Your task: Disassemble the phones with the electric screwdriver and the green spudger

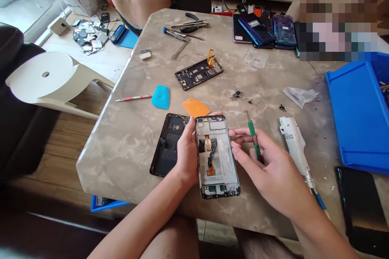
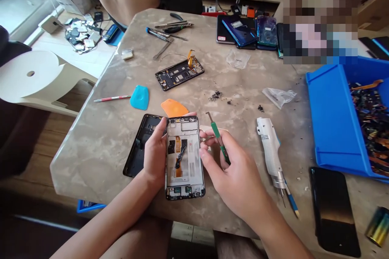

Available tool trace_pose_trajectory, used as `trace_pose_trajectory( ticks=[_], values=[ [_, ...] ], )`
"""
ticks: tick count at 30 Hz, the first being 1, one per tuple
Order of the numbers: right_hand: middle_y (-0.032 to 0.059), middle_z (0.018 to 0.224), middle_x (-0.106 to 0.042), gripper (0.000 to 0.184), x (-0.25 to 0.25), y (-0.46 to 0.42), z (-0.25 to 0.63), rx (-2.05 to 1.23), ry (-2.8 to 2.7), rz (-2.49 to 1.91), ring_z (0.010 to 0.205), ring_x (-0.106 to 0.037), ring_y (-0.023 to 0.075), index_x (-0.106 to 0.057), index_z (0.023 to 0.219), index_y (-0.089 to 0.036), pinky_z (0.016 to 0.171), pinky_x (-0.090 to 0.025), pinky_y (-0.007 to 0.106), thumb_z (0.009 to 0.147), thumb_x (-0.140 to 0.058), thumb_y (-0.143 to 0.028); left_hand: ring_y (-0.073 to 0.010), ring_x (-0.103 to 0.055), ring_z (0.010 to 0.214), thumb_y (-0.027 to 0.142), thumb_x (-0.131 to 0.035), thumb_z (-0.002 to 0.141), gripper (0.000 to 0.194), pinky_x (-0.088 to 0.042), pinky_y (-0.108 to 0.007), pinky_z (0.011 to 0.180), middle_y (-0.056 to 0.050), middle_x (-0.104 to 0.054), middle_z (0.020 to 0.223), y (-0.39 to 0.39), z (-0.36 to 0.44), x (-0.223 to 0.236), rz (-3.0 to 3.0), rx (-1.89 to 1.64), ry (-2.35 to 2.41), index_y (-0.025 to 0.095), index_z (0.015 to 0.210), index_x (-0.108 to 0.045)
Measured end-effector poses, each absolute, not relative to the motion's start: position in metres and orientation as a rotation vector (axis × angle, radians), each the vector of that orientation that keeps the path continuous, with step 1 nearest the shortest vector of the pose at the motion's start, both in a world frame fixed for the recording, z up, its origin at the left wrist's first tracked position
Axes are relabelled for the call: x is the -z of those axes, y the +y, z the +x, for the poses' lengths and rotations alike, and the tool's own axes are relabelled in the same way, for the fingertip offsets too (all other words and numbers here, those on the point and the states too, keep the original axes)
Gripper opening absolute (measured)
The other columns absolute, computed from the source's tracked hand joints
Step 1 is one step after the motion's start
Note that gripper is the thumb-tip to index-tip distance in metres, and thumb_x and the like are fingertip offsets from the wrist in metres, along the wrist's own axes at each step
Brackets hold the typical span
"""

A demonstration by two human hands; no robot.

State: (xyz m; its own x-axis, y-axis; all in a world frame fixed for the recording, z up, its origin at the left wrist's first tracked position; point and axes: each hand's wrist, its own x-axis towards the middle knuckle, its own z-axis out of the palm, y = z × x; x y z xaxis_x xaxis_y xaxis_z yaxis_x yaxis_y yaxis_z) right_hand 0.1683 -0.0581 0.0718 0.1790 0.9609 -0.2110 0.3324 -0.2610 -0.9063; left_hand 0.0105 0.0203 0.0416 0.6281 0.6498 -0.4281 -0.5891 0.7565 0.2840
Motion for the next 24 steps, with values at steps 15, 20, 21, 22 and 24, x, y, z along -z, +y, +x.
trace_pose_trajectory(
  ticks=[15, 20, 21, 22, 24],
  values=[
    [0.0013, 0.085, -0.077, 0.023, -0.092, -0.121, 0.188, -0.728, -1.085, -1.782, 0.067, -0.068, 0.0112, -0.082, 0.106, -0.03, 0.055, -0.054, 0.015, 0.106, -0.062, -0.041, -0.0288, -0.073, 0.079, 0.062, -0.024, 0.106, 0.069, -0.065, -0.046, 0.073, -0.016, -0.072, 0.099, 0.02, 0.012, -0.051, 0.039, -0.747, 0.564, 0.016, 0.145, -0.058],
    [-0.0049, 0.079, -0.078, 0.017, -0.101, -0.12, 0.183, -0.885, -1.326, -1.598, 0.058, -0.072, 0.0078, -0.08, 0.111, -0.035, 0.058, -0.06, 0.009, 0.104, -0.066, -0.029, -0.029, -0.072, 0.081, 0.06, -0.022, 0.107, 0.064, -0.065, -0.048, 0.074, -0.015, -0.071, 0.102, 0.021, 0.012, -0.051, 0.089, -0.761, 0.577, 0.019, 0.137, -0.06],
    [-0.0054, 0.081, -0.079, 0.019, -0.101, -0.118, 0.184, -0.921, -1.38, -1.564, 0.059, -0.073, 0.0075, -0.079, 0.113, -0.035, 0.06, -0.061, 0.009, 0.104, -0.065, -0.027, -0.0295, -0.072, 0.082, 0.06, -0.021, 0.107, 0.064, -0.065, -0.048, 0.075, -0.016, -0.07, 0.102, 0.021, 0.012, -0.051, 0.098, -0.756, 0.582, 0.019, 0.137, -0.06],
    [-0.0057, 0.083, -0.079, 0.02, -0.1, -0.115, 0.185, -0.935, -1.418, -1.54, 0.062, -0.074, 0.0075, -0.078, 0.115, -0.036, 0.062, -0.061, 0.01, 0.104, -0.064, -0.026, -0.0299, -0.072, 0.083, 0.06, -0.021, 0.107, 0.064, -0.065, -0.049, 0.075, -0.016, -0.07, 0.103, 0.021, 0.012, -0.051, 0.107, -0.751, 0.588, 0.019, 0.137, -0.06],
    [-0.006, 0.084, -0.08, 0.021, -0.098, -0.113, 0.187, -0.936, -1.471, -1.514, 0.064, -0.075, 0.0075, -0.078, 0.117, -0.035, 0.064, -0.062, 0.01, 0.104, -0.064, -0.025, -0.0304, -0.073, 0.083, 0.061, -0.022, 0.107, 0.065, -0.065, -0.05, 0.075, -0.016, -0.07, 0.104, 0.022, 0.011, -0.05, 0.118, -0.74, 0.605, 0.019, 0.138, -0.06]
  ],
)
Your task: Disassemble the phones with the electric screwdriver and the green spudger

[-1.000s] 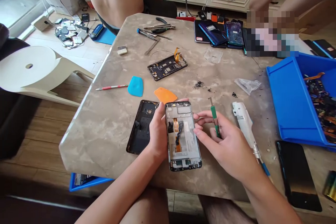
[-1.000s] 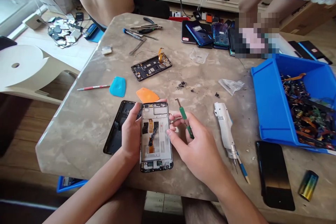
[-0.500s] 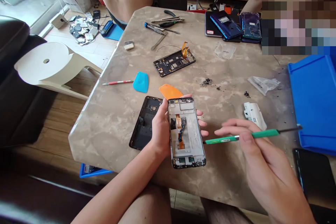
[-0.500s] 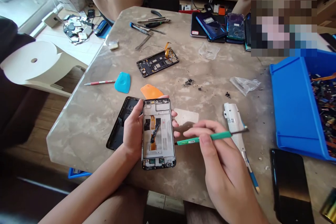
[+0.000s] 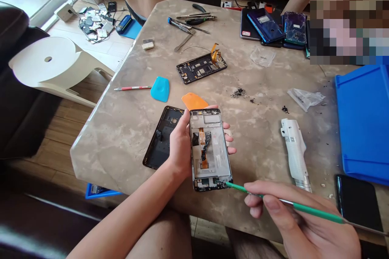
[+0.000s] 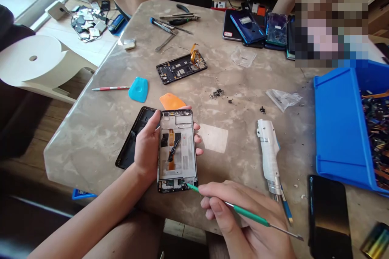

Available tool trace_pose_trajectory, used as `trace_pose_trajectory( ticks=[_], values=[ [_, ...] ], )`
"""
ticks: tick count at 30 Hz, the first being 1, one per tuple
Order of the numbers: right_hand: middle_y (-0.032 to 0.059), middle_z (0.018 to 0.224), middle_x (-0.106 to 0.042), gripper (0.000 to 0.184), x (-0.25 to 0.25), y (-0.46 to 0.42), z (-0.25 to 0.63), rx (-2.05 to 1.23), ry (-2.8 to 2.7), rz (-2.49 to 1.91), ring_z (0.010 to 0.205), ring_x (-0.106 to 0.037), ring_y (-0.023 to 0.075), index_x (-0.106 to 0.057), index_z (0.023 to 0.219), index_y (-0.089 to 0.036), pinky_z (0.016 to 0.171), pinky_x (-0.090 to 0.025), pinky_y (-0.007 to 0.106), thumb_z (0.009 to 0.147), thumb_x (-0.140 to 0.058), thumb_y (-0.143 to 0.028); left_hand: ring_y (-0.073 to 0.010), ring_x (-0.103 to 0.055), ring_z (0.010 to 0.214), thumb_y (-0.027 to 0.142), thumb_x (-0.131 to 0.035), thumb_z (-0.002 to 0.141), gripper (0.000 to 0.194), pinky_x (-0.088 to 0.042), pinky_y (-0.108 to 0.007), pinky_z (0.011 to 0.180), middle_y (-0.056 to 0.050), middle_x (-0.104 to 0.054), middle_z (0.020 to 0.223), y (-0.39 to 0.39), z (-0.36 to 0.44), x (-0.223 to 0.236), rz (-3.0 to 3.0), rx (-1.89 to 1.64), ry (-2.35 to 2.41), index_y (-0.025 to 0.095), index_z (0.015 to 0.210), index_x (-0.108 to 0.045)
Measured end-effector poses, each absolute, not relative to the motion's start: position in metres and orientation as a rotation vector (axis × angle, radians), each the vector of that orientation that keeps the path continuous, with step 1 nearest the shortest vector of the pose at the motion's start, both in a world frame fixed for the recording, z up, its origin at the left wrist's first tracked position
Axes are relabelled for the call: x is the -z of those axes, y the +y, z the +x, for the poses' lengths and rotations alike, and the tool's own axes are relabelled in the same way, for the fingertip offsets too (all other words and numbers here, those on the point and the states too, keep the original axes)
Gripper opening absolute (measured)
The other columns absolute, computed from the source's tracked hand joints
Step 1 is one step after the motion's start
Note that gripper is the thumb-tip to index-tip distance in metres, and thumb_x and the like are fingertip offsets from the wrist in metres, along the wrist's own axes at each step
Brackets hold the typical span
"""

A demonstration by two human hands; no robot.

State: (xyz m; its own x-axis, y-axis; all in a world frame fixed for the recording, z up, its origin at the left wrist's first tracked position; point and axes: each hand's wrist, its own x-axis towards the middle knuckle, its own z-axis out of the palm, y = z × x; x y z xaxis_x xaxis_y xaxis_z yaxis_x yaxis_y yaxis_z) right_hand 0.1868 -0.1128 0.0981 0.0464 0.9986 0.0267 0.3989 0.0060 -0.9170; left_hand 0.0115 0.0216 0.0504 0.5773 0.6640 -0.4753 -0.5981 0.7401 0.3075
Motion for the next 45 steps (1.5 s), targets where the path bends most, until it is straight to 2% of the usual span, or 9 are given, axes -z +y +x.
trace_pose_trajectory(
  ticks=[7, 11, 15, 23, 33, 40, 45],
  values=[
    [-0.0068, 0.084, -0.08, 0.022, -0.0942, -0.1122, 0.1905, -0.898, -1.525, -1.483, 0.062, -0.074, 0.0071, -0.077, 0.116, -0.034, 0.063, -0.061, 0.009, 0.102, -0.064, -0.023, -0.0299, -0.073, 0.084, 0.062, -0.023, 0.107, 0.065, -0.065, -0.048, 0.075, -0.016, -0.071, 0.103, 0.02, 0.0123, -0.0499, 0.108, -0.74, 0.593, 0.018, 0.134, -0.064],
    [-0.006, 0.083, -0.08, 0.02, -0.0969, -0.1092, 0.1898, -0.891, -1.563, -1.474, 0.063, -0.074, 0.0081, -0.078, 0.112, -0.032, 0.063, -0.062, 0.01, 0.102, -0.064, -0.022, -0.031, -0.073, 0.082, 0.063, -0.029, 0.105, 0.066, -0.066, -0.049, 0.073, -0.017, -0.072, 0.103, 0.02, 0.012, -0.0495, 0.09, -0.727, 0.632, 0.019, 0.141, -0.062],
    [-0.0064, 0.083, -0.08, 0.018, -0.098, -0.1082, 0.1885, -0.898, -1.548, -1.48, 0.064, -0.074, 0.0072, -0.077, 0.111, -0.032, 0.063, -0.061, 0.009, 0.102, -0.064, -0.023, -0.031, -0.073, 0.082, 0.063, -0.028, 0.105, 0.068, -0.066, -0.05, 0.072, -0.017, -0.073, 0.103, 0.0201, 0.0119, -0.0502, 0.085, -0.724, 0.636, 0.018, 0.143, -0.061],
    [-0.0068, 0.086, -0.08, 0.028, -0.0931, -0.1142, 0.1909, -0.904, -1.517, -1.49, 0.064, -0.073, 0.0066, -0.076, 0.12, -0.036, 0.064, -0.061, 0.01, 0.103, -0.063, -0.02, -0.0306, -0.074, 0.084, 0.063, -0.029, 0.106, 0.065, -0.065, -0.05, 0.076, -0.017, -0.073, 0.105, 0.0201, 0.0129, -0.0509, 0.13, -0.742, 0.617, 0.018, 0.137, -0.064],
    [-0.0056, 0.084, -0.08, 0.023, -0.0968, -0.1127, 0.1889, -0.895, -1.539, -1.484, 0.063, -0.074, 0.0085, -0.077, 0.114, -0.033, 0.062, -0.062, 0.011, 0.102, -0.063, -0.02, -0.0314, -0.075, 0.082, 0.063, -0.03, 0.106, 0.066, -0.066, -0.05, 0.075, -0.017, -0.074, 0.104, 0.0203, 0.0128, -0.0523, 0.101, -0.737, 0.633, 0.017, 0.14, -0.063],
    [-0.0042, 0.094, -0.082, 0.027, -0.0916, -0.1123, 0.1898, -1.012, -1.576, -1.357, 0.074, -0.077, 0.0098, -0.076, 0.123, -0.032, 0.07, -0.064, 0.013, 0.101, -0.065, -0.019, -0.0315, -0.077, 0.081, 0.063, -0.031, 0.106, 0.07, -0.067, -0.055, 0.079, -0.017, -0.076, 0.104, 0.021, 0.0129, -0.0513, 0.009, -0.726, 0.633, 0.013, 0.147, -0.058],
    [-0.0039, 0.092, -0.081, 0.029, -0.0916, -0.108, 0.186, -1.05, -1.588, -1.307, 0.076, -0.078, 0.0098, -0.077, 0.123, -0.029, 0.072, -0.064, 0.012, 0.101, -0.064, -0.016, -0.0309, -0.077, 0.079, 0.064, -0.027, 0.106, 0.072, -0.068, -0.053, 0.078, -0.017, -0.076, 0.1, 0.0218, 0.0139, -0.0531, 0.022, -0.714, 0.628, 0.012, 0.147, -0.057]
  ],
)
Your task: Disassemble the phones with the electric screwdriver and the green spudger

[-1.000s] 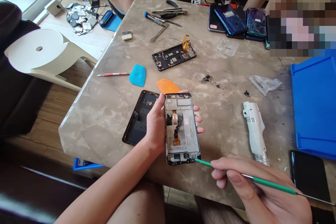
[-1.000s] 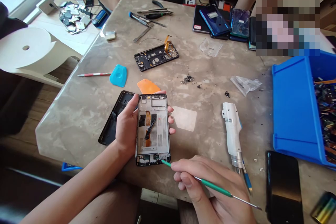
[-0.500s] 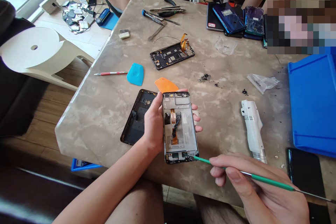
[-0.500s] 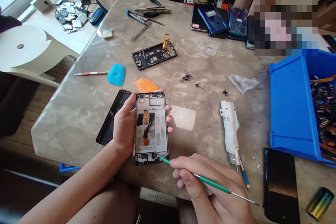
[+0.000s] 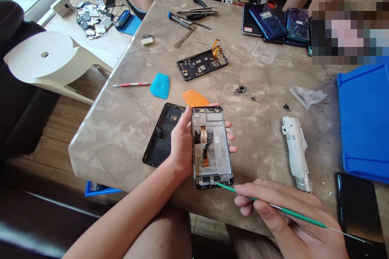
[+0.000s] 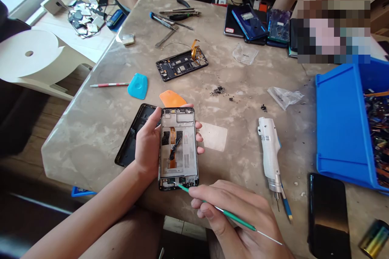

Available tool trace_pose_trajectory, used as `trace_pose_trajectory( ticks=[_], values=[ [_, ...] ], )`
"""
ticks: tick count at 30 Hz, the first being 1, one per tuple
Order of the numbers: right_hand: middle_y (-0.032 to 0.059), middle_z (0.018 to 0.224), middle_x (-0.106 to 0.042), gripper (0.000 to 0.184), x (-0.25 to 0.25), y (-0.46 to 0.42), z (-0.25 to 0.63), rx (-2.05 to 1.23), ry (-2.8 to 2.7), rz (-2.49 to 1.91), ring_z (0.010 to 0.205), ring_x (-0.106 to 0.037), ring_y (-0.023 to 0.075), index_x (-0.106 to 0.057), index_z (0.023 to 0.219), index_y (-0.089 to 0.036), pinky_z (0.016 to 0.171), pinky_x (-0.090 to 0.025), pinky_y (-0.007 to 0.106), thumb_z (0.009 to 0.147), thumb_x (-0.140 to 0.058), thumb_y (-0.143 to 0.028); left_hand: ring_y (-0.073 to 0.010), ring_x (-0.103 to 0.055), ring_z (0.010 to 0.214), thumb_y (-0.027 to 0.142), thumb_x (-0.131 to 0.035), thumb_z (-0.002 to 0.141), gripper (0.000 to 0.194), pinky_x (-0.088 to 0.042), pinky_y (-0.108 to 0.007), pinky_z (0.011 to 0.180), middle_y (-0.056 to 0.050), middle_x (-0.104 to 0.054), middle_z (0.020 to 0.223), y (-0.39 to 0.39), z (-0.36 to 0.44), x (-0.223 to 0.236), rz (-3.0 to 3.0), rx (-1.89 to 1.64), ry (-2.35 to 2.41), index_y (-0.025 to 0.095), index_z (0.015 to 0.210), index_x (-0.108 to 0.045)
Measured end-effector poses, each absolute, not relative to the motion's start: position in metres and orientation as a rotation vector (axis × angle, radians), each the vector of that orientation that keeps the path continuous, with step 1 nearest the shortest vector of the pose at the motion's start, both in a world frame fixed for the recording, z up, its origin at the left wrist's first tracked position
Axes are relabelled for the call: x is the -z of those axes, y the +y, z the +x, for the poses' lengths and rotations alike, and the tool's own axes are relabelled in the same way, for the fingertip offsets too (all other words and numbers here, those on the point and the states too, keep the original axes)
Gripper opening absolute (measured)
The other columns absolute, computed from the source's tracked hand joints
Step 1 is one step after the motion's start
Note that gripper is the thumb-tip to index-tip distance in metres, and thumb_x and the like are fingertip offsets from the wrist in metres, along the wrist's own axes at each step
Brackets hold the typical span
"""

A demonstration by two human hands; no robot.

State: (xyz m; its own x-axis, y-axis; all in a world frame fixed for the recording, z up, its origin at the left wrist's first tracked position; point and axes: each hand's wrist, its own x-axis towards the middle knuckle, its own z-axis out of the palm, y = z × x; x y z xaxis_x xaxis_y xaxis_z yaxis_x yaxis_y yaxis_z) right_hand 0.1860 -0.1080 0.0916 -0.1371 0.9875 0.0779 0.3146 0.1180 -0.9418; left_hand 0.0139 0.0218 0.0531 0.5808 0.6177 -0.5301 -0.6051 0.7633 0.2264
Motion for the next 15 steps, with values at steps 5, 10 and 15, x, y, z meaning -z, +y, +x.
trace_pose_trajectory(
  ticks=[5, 10, 15],
  values=[
    [-0.0035, 0.094, -0.082, 0.029, -0.091, -0.106, 0.1852, -1.072, -1.574, -1.311, 0.076, -0.078, 0.0105, -0.077, 0.123, -0.03, 0.071, -0.065, 0.013, 0.101, -0.064, -0.016, -0.0309, -0.077, 0.079, 0.064, -0.028, 0.106, 0.072, -0.068, -0.053, 0.077, -0.017, -0.076, 0.102, 0.0216, 0.0145, -0.0543, 0.02, -0.713, 0.632, 0.012, 0.146, -0.058],
    [-0.0022, 0.095, -0.081, 0.03, -0.0899, -0.1086, 0.1878, -1.112, -1.578, -1.303, 0.078, -0.078, 0.0113, -0.075, 0.125, -0.03, 0.072, -0.065, 0.015, 0.102, -0.063, -0.015, -0.0316, -0.077, 0.081, 0.062, -0.032, 0.105, 0.07, -0.067, -0.053, 0.079, -0.017, -0.076, 0.104, 0.0212, 0.0133, -0.053, -0.004, -0.713, 0.627, 0.013, 0.146, -0.059],
    [-0.0026, 0.098, -0.08, 0.032, -0.0887, -0.1135, 0.189, -1.137, -1.591, -1.296, 0.083, -0.077, 0.0114, -0.073, 0.129, -0.032, 0.076, -0.064, 0.015, 0.102, -0.065, -0.017, -0.0319, -0.077, 0.082, 0.062, -0.029, 0.106, 0.07, -0.067, -0.052, 0.078, -0.017, -0.077, 0.103, 0.0218, 0.0127, -0.0517, 0.011, -0.715, 0.607, 0.012, 0.145, -0.059]
  ],
)
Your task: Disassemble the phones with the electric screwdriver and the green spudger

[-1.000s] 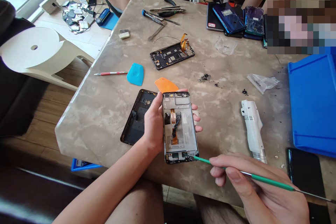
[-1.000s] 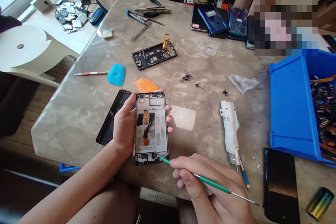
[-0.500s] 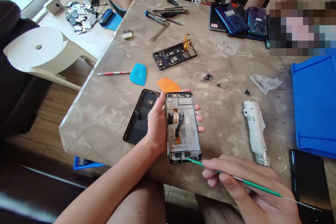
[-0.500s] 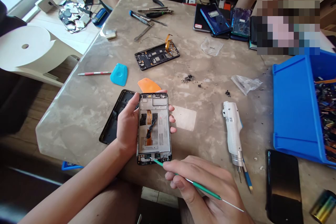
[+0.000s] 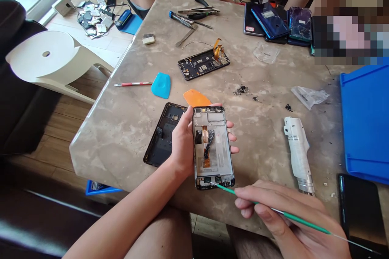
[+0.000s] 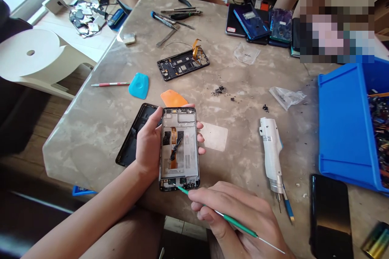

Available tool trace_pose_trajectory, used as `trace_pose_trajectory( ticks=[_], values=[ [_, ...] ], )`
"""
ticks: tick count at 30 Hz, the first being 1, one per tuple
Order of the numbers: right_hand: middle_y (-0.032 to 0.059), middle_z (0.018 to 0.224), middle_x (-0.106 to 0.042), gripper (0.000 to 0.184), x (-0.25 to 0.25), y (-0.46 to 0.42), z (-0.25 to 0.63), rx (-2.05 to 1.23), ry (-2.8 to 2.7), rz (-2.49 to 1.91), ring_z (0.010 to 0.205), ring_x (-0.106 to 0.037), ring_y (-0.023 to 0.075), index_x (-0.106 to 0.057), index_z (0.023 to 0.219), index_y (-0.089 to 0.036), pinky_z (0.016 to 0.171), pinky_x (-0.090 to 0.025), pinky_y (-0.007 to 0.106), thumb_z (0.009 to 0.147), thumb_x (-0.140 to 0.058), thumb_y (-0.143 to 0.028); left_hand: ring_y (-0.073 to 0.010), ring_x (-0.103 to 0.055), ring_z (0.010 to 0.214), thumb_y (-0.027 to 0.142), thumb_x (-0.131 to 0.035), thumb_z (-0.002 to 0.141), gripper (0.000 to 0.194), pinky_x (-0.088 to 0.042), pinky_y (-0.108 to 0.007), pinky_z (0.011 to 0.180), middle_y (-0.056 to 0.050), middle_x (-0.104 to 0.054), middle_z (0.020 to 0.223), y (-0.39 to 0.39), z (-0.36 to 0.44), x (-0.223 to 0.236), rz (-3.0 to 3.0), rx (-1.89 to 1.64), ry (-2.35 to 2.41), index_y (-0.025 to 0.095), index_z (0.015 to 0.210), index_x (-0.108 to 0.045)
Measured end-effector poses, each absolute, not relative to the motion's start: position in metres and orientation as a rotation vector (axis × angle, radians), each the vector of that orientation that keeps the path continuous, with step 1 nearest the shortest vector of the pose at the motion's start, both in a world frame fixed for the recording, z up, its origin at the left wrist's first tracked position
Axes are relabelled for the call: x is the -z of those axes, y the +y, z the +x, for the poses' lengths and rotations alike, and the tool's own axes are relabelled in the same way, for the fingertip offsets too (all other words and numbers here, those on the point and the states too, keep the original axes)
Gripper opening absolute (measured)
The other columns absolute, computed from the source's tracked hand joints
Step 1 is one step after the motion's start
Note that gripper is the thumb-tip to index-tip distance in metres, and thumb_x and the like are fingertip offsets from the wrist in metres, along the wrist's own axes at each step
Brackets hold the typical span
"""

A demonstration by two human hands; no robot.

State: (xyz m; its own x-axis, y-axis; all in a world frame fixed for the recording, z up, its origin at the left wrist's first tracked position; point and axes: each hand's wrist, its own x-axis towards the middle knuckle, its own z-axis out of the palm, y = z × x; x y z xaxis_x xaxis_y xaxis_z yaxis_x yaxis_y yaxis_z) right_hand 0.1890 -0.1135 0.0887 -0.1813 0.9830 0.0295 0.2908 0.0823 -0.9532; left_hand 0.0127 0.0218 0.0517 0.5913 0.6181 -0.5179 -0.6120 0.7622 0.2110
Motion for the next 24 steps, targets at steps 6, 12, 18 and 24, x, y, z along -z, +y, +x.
trace_pose_trajectory(
  ticks=[6, 12, 18, 24],
  values=[
    [-0.0028, 0.098, -0.08, 0.032, -0.0876, -0.1133, 0.1883, -1.138, -1.58, -1.305, 0.083, -0.077, 0.0117, -0.073, 0.129, -0.032, 0.076, -0.065, 0.017, 0.102, -0.064, -0.016, -0.0316, -0.077, 0.082, 0.062, -0.027, 0.106, 0.071, -0.067, -0.052, 0.079, -0.017, -0.076, 0.102, 0.0219, 0.0128, -0.0515, 0.018, -0.718, 0.605, 0.013, 0.145, -0.059],
    [-0.0026, 0.098, -0.08, 0.031, -0.0901, -0.1102, 0.1889, -1.083, -1.64, -1.27, 0.082, -0.077, 0.0105, -0.073, 0.126, -0.028, 0.075, -0.064, 0.014, 0.101, -0.064, -0.013, -0.0316, -0.076, 0.082, 0.063, -0.025, 0.106, 0.072, -0.066, -0.051, 0.079, -0.017, -0.076, 0.102, 0.0202, 0.012, -0.0516, 0.042, -0.719, 0.593, 0.012, 0.144, -0.059],
    [-0.0013, 0.097, -0.079, 0.024, -0.0911, -0.1087, 0.1885, -1.061, -1.657, -1.261, 0.083, -0.076, 0.0091, -0.073, 0.125, -0.025, 0.077, -0.063, 0.013, 0.105, -0.062, -0.017, -0.0313, -0.076, 0.081, 0.062, -0.022, 0.106, 0.072, -0.066, -0.051, 0.078, -0.017, -0.076, 0.101, 0.021, 0.011, -0.0491, 0.069, -0.716, 0.564, 0.012, 0.143, -0.06],
    [0.0021, 0.101, -0.076, 0.025, -0.0898, -0.11, 0.1853, -1.145, -1.714, -1.112, 0.086, -0.074, 0.0108, -0.068, 0.13, -0.023, 0.079, -0.063, 0.017, 0.108, -0.057, -0.019, -0.0303, -0.074, 0.08, 0.06, -0.023, 0.106, 0.069, -0.066, -0.048, 0.073, -0.017, -0.074, 0.101, 0.0216, 0.0115, -0.0486, 0.064, -0.735, 0.536, 0.015, 0.142, -0.06]
  ],
)
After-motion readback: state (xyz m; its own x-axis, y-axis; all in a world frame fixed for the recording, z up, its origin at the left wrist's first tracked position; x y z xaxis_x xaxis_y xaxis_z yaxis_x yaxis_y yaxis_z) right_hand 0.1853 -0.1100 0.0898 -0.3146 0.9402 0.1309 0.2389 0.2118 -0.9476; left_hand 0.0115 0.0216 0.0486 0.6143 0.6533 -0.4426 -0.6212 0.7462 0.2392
